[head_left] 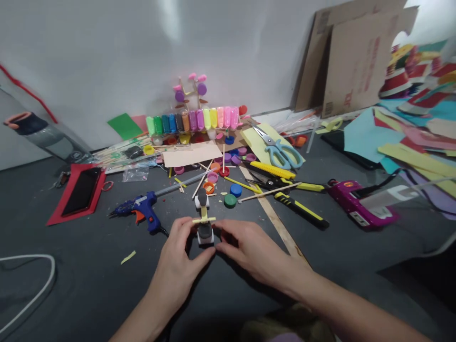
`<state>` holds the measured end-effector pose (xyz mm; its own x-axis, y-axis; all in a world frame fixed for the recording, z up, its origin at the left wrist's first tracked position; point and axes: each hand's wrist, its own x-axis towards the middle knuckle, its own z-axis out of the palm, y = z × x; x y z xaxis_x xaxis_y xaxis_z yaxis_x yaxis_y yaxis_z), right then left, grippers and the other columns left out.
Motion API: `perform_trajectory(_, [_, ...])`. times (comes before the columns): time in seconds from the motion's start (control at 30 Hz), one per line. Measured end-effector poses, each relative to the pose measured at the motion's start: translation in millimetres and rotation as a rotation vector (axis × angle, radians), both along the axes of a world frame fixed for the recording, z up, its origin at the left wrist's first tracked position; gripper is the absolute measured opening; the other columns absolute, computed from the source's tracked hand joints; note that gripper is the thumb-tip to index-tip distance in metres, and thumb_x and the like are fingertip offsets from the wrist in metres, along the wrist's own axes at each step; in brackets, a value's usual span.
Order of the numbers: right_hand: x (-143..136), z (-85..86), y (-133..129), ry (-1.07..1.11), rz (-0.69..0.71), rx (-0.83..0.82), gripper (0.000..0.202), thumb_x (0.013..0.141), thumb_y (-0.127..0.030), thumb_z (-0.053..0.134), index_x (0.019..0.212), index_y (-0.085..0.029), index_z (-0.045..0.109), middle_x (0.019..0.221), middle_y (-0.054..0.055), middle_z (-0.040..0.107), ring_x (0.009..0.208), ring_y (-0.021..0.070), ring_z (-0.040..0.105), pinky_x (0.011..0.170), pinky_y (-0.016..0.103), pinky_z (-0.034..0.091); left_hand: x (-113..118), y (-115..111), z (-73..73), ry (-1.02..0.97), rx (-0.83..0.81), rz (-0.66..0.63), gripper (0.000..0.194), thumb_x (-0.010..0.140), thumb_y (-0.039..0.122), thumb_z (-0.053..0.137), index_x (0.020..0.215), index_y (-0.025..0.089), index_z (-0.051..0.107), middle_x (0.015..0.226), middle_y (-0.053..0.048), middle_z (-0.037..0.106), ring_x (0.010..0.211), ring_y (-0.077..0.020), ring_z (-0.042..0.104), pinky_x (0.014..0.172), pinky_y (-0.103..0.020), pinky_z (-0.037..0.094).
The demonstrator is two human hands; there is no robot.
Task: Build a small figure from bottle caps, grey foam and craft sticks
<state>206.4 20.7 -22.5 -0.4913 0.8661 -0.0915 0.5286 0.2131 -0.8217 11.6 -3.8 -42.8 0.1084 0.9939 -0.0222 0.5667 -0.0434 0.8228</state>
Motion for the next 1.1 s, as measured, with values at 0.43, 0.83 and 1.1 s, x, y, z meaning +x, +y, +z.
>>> perform_trajectory(0.43, [-6, -14.0, -25, 0.048, 0.012, 0.167, 0.028, 0.09, -0.006, 0.059, 0.108, -0.021, 0.074, 0.104, 0.005, 0.075, 0.094, 0.0218, 0.069, 0.084, 0.029, 0.046, 10, -27, -3.4, -0.107, 0.089, 0.175, 0.034, 0.072, 0.024, 0.073, 0.105, 0.022, 0.065, 0.115, -0.007, 0.062, 0.106, -0.0256, 0.059, 0.094, -0.039, 0.045])
perform_trajectory(0.83, [35, 11.2, -33, 0.158, -0.098, 0.296, 0.023, 0.096, -0.024, 0.051, 0.096, -0.018, 0.074, 0.095, 0.007, 0.075, 0.087, 0.0198, 0.069, 0.08, 0.03, 0.05, -4, -28, 10.9, -0.429, 0.0, 0.293, 0.041, 0.072, 0.029, 0.078, 0.11, 0.016, 0.07, 0.095, -0.005, 0.074, 0.08, -0.02, 0.065, 0.079, -0.031, 0.049])
perform_trajectory(1.1, [55, 49.6, 1, 0.432, -0.216, 0.3, 0.024, 0.092, -0.035, 0.059, 0.091, -0.017, 0.074, 0.082, 0.004, 0.069, 0.072, 0.0164, 0.06, 0.066, 0.027, 0.045, -15, -15, 43.7, -0.972, -0.157, 0.173, 0.047, 0.067, 0.038, 0.087, 0.106, 0.017, 0.07, 0.095, -0.006, 0.077, 0.086, -0.0184, 0.07, 0.081, -0.027, 0.053])
